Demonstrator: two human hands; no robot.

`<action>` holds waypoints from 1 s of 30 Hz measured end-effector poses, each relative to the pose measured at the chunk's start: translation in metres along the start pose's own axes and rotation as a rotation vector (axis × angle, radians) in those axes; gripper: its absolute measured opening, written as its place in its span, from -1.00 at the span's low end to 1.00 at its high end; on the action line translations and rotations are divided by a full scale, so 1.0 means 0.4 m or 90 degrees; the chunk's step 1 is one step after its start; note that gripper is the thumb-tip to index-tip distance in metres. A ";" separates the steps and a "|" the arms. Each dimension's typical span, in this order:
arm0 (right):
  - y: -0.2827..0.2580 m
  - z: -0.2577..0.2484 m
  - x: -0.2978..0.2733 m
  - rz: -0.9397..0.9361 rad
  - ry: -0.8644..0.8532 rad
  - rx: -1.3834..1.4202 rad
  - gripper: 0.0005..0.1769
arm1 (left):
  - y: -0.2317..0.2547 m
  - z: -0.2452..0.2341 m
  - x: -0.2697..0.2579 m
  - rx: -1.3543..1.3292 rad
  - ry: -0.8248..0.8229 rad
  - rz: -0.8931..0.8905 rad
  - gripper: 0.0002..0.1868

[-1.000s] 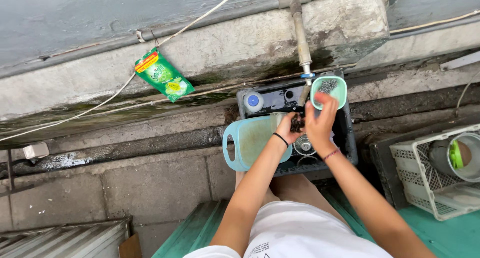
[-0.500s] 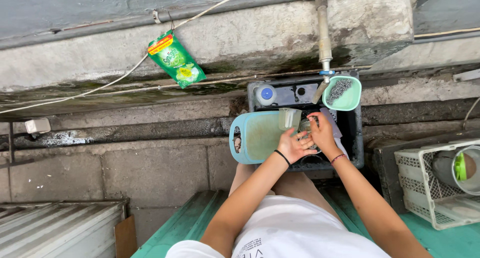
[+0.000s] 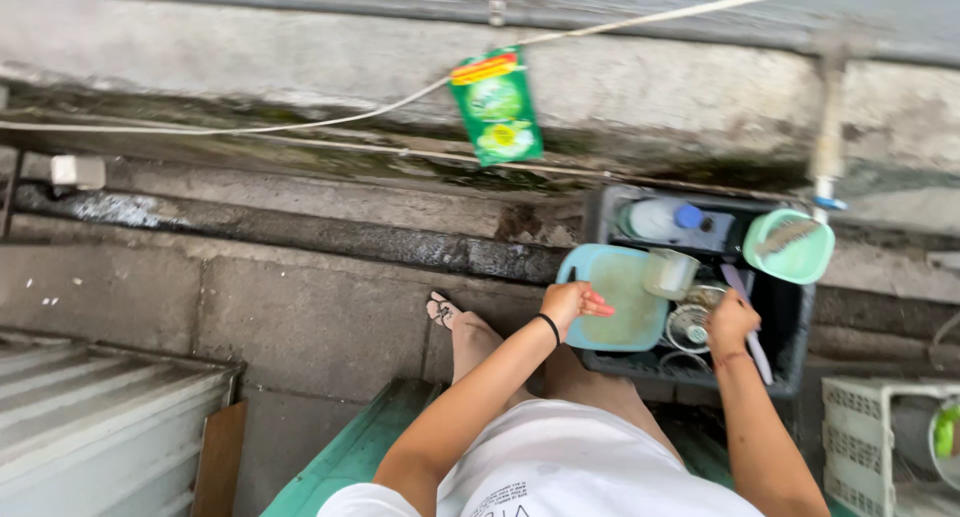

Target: The person wipes a grimy counter with a dark cloth, then rinses the cloth under a tap into a plastic basin before returning to scrub the same counter surface and a small card with a QR code.

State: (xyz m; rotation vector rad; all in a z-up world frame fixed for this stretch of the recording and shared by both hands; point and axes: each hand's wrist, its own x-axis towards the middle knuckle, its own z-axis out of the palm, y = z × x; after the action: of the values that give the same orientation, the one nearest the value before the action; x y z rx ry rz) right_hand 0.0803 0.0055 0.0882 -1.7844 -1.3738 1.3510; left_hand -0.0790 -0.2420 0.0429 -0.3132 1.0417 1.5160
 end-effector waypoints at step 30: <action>-0.027 1.882 -1.726 -0.594 -0.938 -0.410 -0.50 | -0.162 -1.594 -1.263 -0.425 1.361 -0.268 -0.59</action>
State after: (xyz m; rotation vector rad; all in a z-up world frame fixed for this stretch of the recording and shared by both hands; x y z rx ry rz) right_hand -0.6058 -0.7513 0.0881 0.1933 -3.0211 1.6447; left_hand -0.1205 -1.0566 0.0163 -2.7639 1.6290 0.5795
